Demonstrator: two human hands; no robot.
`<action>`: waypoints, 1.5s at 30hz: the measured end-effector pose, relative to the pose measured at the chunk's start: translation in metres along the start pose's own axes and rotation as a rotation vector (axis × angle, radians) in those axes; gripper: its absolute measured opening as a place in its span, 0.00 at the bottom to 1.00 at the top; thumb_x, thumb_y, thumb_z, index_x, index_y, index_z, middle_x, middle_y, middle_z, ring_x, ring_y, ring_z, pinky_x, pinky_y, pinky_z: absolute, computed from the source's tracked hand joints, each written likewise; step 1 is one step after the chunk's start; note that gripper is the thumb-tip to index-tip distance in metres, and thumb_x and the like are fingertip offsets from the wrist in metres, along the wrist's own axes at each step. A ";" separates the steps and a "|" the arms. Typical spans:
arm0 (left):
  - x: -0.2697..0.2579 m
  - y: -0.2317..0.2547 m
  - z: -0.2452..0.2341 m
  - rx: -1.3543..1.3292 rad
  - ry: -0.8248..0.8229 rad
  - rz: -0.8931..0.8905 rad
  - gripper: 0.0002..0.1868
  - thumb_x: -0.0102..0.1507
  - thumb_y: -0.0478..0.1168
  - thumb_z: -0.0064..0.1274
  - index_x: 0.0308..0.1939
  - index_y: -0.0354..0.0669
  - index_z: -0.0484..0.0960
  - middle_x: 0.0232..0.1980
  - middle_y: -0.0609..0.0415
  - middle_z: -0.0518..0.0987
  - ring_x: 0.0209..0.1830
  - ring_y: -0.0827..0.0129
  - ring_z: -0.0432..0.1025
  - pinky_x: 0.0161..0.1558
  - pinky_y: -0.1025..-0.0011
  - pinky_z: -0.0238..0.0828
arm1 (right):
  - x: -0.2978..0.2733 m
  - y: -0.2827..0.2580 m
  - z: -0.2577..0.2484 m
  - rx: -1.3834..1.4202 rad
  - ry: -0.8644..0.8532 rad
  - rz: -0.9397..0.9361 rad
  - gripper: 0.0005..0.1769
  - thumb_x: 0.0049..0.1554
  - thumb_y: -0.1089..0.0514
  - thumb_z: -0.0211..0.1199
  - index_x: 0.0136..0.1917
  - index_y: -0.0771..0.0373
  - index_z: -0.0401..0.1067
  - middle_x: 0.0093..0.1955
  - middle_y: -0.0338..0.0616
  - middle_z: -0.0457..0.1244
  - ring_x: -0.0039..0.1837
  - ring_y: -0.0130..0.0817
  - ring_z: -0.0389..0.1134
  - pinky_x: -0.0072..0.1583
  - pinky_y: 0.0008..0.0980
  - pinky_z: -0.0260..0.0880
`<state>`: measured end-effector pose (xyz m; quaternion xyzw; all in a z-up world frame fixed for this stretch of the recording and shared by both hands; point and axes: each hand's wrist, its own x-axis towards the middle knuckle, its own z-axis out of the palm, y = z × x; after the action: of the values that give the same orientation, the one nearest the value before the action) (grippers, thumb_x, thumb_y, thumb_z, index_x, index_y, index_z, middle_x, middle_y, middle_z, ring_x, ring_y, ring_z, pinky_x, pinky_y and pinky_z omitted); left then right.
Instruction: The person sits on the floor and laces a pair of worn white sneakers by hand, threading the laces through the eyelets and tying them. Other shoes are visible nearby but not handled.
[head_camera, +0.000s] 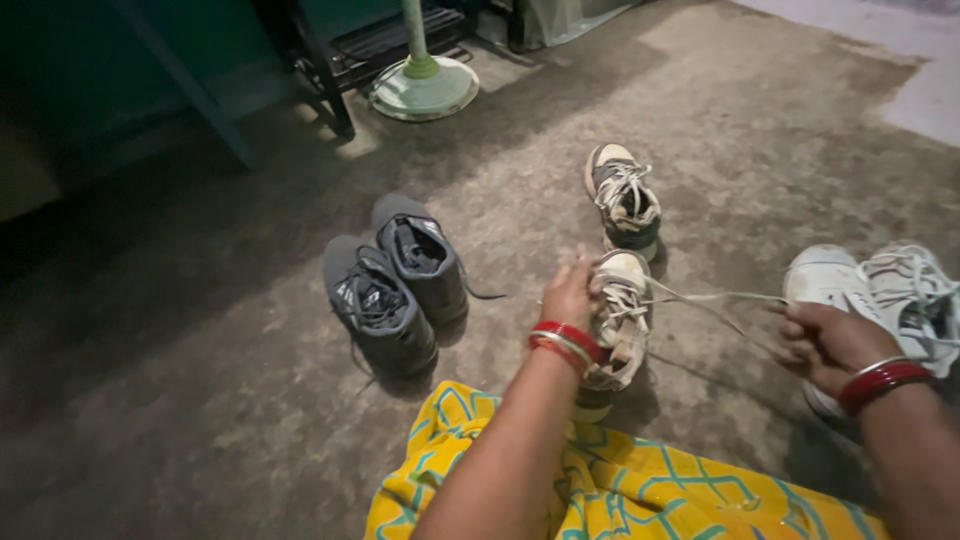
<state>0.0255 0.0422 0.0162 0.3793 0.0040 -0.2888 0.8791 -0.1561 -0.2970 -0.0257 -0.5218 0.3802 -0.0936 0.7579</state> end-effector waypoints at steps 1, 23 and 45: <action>0.002 -0.003 0.007 -0.034 -0.002 0.010 0.08 0.69 0.46 0.48 0.44 0.51 0.79 0.23 0.66 0.70 0.15 0.81 0.58 0.17 0.78 0.54 | 0.006 0.003 -0.009 -0.074 0.042 -0.004 0.07 0.65 0.56 0.57 0.50 0.60 0.63 0.35 0.36 0.55 0.32 0.27 0.50 0.35 0.30 0.50; 0.072 -0.074 0.002 0.845 -0.526 -0.047 0.20 0.61 0.45 0.57 0.51 0.34 0.86 0.37 0.47 0.86 0.33 0.64 0.77 0.38 0.64 0.75 | -0.071 0.021 0.172 -0.947 -0.071 -0.549 0.23 0.62 0.55 0.61 0.70 0.57 0.75 0.48 0.48 0.70 0.44 0.32 0.68 0.46 0.36 0.67; 0.050 -0.020 0.006 1.412 -0.137 0.141 0.23 0.62 0.56 0.50 0.43 0.41 0.88 0.48 0.37 0.83 0.50 0.46 0.78 0.54 0.55 0.72 | -0.053 0.017 0.158 -1.007 -0.014 -0.386 0.22 0.58 0.47 0.66 0.62 0.56 0.79 0.42 0.45 0.72 0.39 0.32 0.67 0.42 0.33 0.65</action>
<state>0.0558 0.0020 -0.0047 0.8383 -0.2639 -0.1880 0.4384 -0.0908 -0.1469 0.0117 -0.8815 0.2704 -0.0340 0.3857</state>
